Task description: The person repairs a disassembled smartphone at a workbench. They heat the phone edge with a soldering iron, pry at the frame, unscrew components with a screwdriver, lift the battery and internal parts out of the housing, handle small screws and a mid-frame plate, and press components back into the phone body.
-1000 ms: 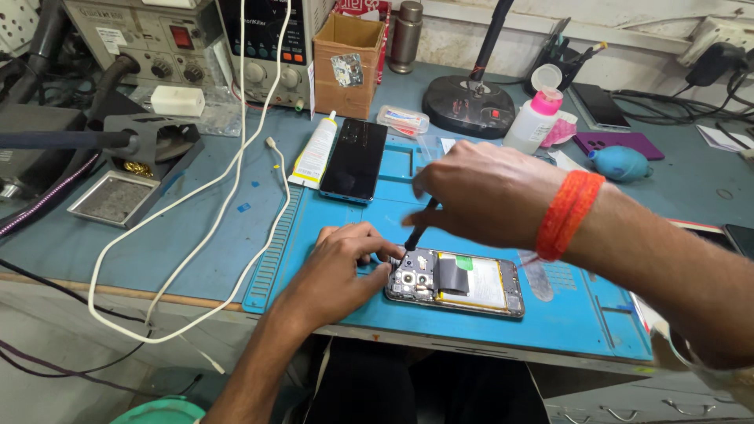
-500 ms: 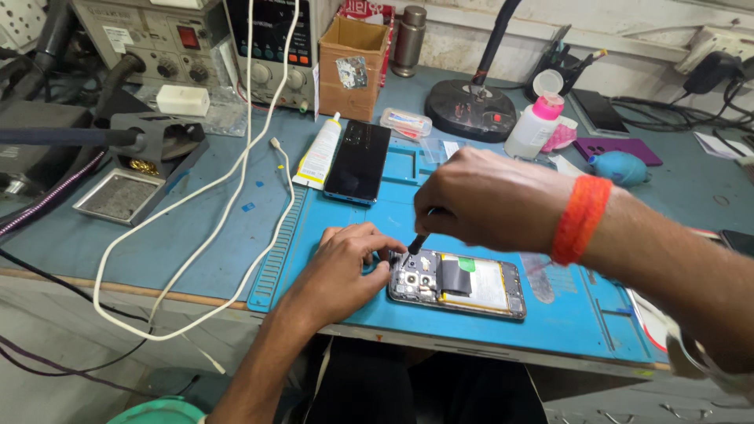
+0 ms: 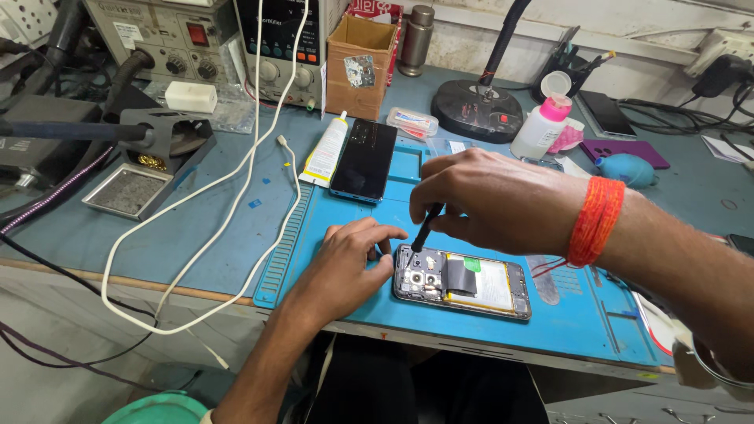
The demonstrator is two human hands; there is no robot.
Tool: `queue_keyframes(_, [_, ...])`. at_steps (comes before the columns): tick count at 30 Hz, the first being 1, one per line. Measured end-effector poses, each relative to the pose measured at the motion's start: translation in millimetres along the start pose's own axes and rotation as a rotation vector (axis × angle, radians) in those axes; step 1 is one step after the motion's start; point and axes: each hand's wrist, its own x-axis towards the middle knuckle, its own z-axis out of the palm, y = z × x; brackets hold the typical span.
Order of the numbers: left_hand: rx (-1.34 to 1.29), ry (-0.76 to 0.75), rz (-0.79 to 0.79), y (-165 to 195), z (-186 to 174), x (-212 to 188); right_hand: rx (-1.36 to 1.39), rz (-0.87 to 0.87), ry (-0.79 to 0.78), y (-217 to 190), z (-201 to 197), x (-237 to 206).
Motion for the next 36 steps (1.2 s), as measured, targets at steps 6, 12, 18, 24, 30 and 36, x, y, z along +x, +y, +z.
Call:
queue_keyframes(6, [0.011,0.011,0.056,-0.7,0.6,-0.1,-0.051,0.280,-0.118,-9.9,-4.8,3.2])
queue_keyframes(12, [0.005,0.006,0.036,1.1,-0.2,-0.2,-0.022,0.196,-0.088,-16.9,-8.3,3.9])
queue_keyframes(18, [0.016,-0.001,0.019,3.0,-0.4,-0.6,-0.019,0.198,-0.090,-15.6,-11.1,2.2])
queue_keyframes(24, [0.025,-0.027,0.034,1.9,-0.8,-0.7,0.003,0.156,-0.037,-14.7,-17.1,0.5])
queue_keyframes(30, [0.060,0.023,-0.015,-2.4,0.9,-0.8,0.014,0.119,0.041,-9.7,-14.3,-0.9])
queue_keyframes(36, [0.221,0.167,-0.024,-12.4,4.9,-2.3,-0.096,0.203,0.220,26.7,-4.7,-24.4])
